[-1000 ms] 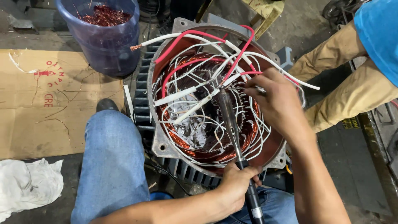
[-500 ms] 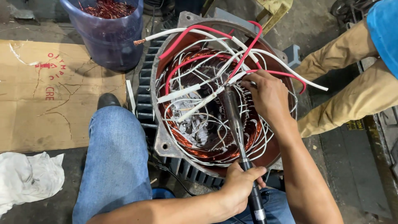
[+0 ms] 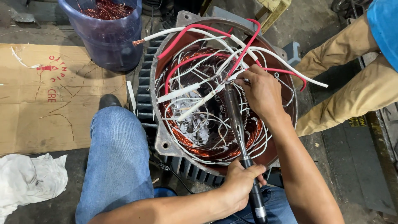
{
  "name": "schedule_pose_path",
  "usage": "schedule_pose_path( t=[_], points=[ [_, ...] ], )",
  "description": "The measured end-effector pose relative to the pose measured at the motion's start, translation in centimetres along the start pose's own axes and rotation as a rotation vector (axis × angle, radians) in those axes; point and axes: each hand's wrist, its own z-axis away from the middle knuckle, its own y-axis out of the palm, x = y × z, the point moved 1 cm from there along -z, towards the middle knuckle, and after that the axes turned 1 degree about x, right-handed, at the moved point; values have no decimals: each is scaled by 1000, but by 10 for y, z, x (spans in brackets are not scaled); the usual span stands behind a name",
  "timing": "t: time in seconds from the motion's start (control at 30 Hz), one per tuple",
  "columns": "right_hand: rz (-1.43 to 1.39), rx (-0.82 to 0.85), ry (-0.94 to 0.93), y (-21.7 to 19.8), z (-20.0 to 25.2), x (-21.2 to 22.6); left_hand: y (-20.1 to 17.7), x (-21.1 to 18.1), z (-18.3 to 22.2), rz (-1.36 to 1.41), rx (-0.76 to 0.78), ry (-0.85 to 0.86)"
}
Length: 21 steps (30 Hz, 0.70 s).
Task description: Connecting and organizing wires inside an electric motor stator using a handheld tool
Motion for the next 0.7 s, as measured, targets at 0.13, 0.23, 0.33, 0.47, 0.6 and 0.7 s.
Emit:
schedule_pose_path(
  t=[0.13, 0.23, 0.33, 0.47, 0.6, 0.7],
  points=[
    [-7, 0, 13, 1, 0, 2, -1, 4, -3, 55, 6, 22],
    [-16, 5, 21, 1, 1, 1, 0, 1, 0, 13, -1, -14],
    [-31, 5, 16, 1, 1, 0, -1, 4, -4, 55, -5, 5],
    [-43, 12, 11, 3, 1, -1, -1, 4, -5, 61, -6, 15],
    [-67, -5, 14, 5, 2, -3, -3, 4, -6, 61, -3, 20],
    [-53, 2, 3, 0, 2, -2, -3, 4, -6, 58, -6, 24]
  ],
)
